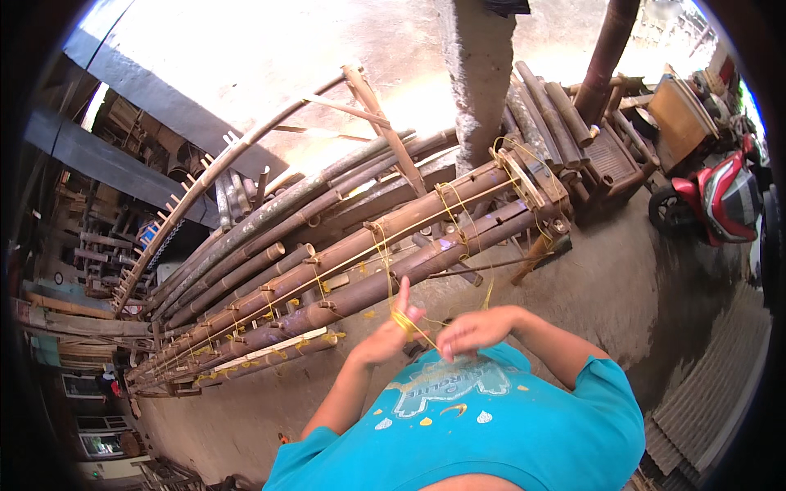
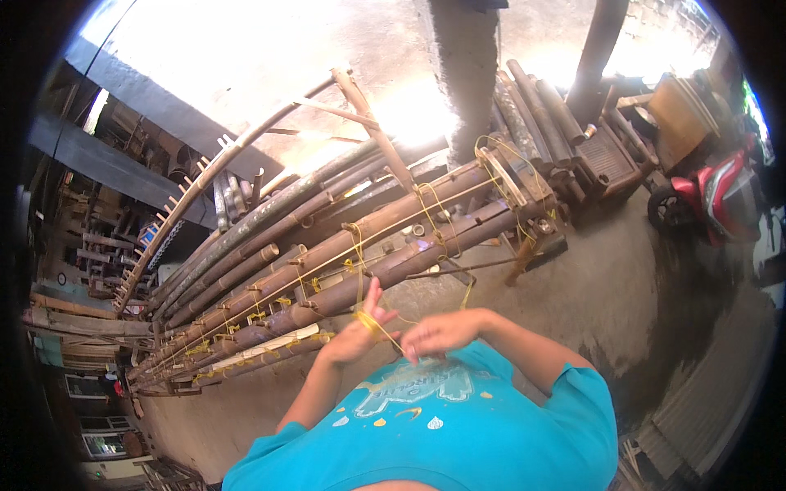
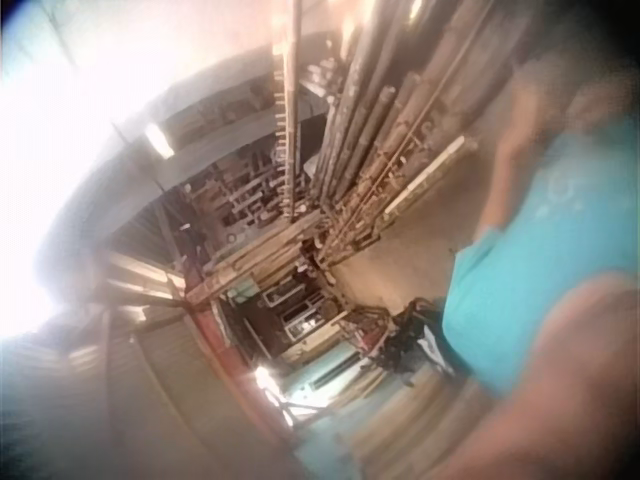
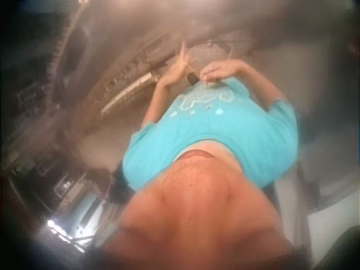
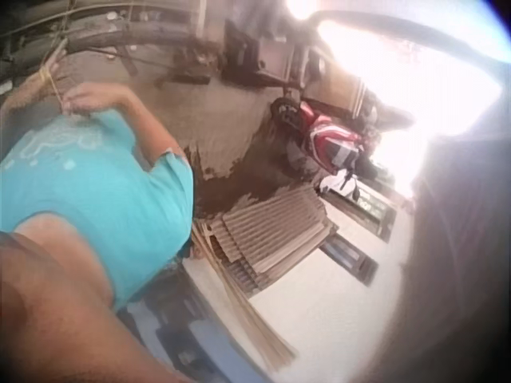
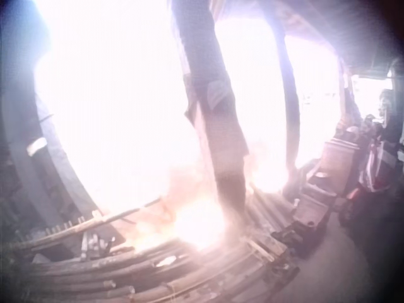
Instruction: The person ties yellow plastic straps around a bundle of bamboo poles arranged in a curved rack. They repeatedly wrap and knot the straps to secure the poles, occasionally bending down to pick up additional straps from the floor. The person also briefly handles a stack of flat bamboo strips near the end.
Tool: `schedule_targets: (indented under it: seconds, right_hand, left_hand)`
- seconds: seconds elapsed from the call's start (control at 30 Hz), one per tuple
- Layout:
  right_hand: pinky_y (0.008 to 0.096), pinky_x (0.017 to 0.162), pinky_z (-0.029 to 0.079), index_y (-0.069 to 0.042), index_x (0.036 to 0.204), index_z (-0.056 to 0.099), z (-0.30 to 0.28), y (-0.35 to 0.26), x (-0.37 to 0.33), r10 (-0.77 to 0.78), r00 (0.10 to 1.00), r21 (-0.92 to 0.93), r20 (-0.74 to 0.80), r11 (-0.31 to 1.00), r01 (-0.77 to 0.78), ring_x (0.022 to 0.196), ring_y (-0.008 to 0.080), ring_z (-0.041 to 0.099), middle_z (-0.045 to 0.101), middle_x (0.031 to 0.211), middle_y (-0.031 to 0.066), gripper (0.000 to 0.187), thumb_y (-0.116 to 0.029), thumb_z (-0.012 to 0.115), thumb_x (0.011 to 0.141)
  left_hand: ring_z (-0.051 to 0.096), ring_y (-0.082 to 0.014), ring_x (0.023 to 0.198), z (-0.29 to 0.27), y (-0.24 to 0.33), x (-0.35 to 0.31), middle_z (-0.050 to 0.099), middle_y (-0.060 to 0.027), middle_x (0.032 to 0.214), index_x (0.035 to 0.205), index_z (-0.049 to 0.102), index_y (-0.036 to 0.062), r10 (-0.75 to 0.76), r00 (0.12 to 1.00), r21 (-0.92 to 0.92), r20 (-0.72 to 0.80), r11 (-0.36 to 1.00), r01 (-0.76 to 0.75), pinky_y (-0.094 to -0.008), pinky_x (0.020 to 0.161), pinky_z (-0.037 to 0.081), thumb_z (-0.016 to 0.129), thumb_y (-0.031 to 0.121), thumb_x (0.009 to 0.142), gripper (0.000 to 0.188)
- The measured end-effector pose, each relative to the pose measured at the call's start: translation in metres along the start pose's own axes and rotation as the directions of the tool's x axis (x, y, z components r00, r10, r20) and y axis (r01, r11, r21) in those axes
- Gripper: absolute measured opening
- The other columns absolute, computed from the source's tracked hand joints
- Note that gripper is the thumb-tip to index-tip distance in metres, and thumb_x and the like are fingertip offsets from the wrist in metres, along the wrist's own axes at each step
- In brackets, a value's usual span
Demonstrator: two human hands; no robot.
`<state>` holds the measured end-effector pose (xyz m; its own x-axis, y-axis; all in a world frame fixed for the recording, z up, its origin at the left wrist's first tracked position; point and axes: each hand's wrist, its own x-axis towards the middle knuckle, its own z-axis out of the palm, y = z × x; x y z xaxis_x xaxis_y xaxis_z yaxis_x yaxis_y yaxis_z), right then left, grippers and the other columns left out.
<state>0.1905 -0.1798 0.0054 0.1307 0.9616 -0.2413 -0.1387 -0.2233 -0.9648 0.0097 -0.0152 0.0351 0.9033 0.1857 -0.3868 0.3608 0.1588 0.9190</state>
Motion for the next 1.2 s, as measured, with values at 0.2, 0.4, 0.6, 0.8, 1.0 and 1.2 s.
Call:
schedule_targets:
  seconds: [0.2,0.4,0.6,0.8,1.0,1.2]
  right_hand:
    - [0.0261,0.063,0.046,-0.002,0.094,0.060,0.000,-0.035,0.016,-0.020,0.989,-0.068,0.146,0.997,0.030,0.068,0.0088,0.053,0.056,0.074,0.0003,0.026,-0.023,0.047,0.099]
    - [0.0269,0.067,0.047,-0.005,0.100,0.060,0.029,-0.009,0.019,0.039,0.873,-0.034,0.486,0.999,-0.026,0.076,0.0077,0.055,0.059,0.080,0.0006,0.026,-0.027,0.046,0.099]
    - [0.0333,0.073,0.047,-0.002,0.085,0.059,0.047,-0.039,0.034,-0.200,0.977,-0.239,0.073,0.948,0.212,0.083,0.0181,0.057,0.060,0.092,0.0084,0.019,-0.018,0.050,0.092]
    - [0.0325,0.073,0.047,-0.002,0.079,0.053,0.070,-0.044,0.056,-0.468,0.884,-0.176,0.010,0.869,0.462,0.085,0.0165,0.057,0.061,0.093,0.0118,0.021,-0.018,0.050,0.092]
    - [0.0249,0.052,0.039,-0.005,0.076,0.052,0.052,-0.021,0.080,-0.235,0.952,-0.009,-0.195,0.971,0.238,0.057,0.0068,0.047,0.052,0.064,-0.0010,0.024,-0.019,0.047,0.095]
    - [0.0266,0.056,0.045,-0.004,0.086,0.057,0.055,-0.018,0.104,-0.134,0.972,-0.072,-0.193,0.990,0.122,0.060,0.0113,0.054,0.057,0.074,0.0027,0.014,-0.016,0.050,0.091]
  left_hand:
    - [0.052,-0.0335,0.118,-0.041,-0.038,0.007,0.004,-0.0216,0.153,0.149,-0.012,0.0173,-0.165,0.770,-0.162,0.617,0.930,0.329,-0.0413,0.083,0.055,0.042,0.055,0.094,0.086]
    - [0.064,-0.0305,0.098,-0.027,0.023,-0.008,0.030,-0.0221,0.145,0.150,0.002,0.0151,0.225,0.902,-0.604,0.368,0.796,0.048,-0.0329,0.072,0.059,0.036,0.054,0.096,0.075]
    - [0.052,-0.0083,0.054,-0.027,0.000,-0.018,0.068,-0.0136,0.092,0.109,0.060,-0.0017,-0.082,0.886,-0.270,0.456,0.936,0.225,-0.0216,0.041,0.035,0.037,0.057,0.096,0.064]
    - [0.054,-0.0087,0.050,-0.029,-0.020,-0.003,0.068,-0.0131,0.079,0.097,0.065,-0.0019,0.077,0.895,-0.434,0.439,0.891,0.136,-0.0194,0.041,0.038,0.050,0.056,0.091,0.060]
    - [0.056,-0.0079,0.066,-0.059,-0.018,-0.005,0.065,-0.0097,0.096,0.108,0.061,-0.0004,-0.155,0.986,-0.768,0.061,0.623,0.145,-0.0170,0.052,0.040,0.053,0.037,0.093,0.041]
    - [0.040,-0.0070,0.068,-0.050,-0.015,-0.018,0.053,0.0021,0.086,0.096,0.060,0.0048,-0.097,0.995,-0.032,0.002,0.995,0.097,-0.0232,0.058,0.035,0.047,0.026,0.096,0.025]
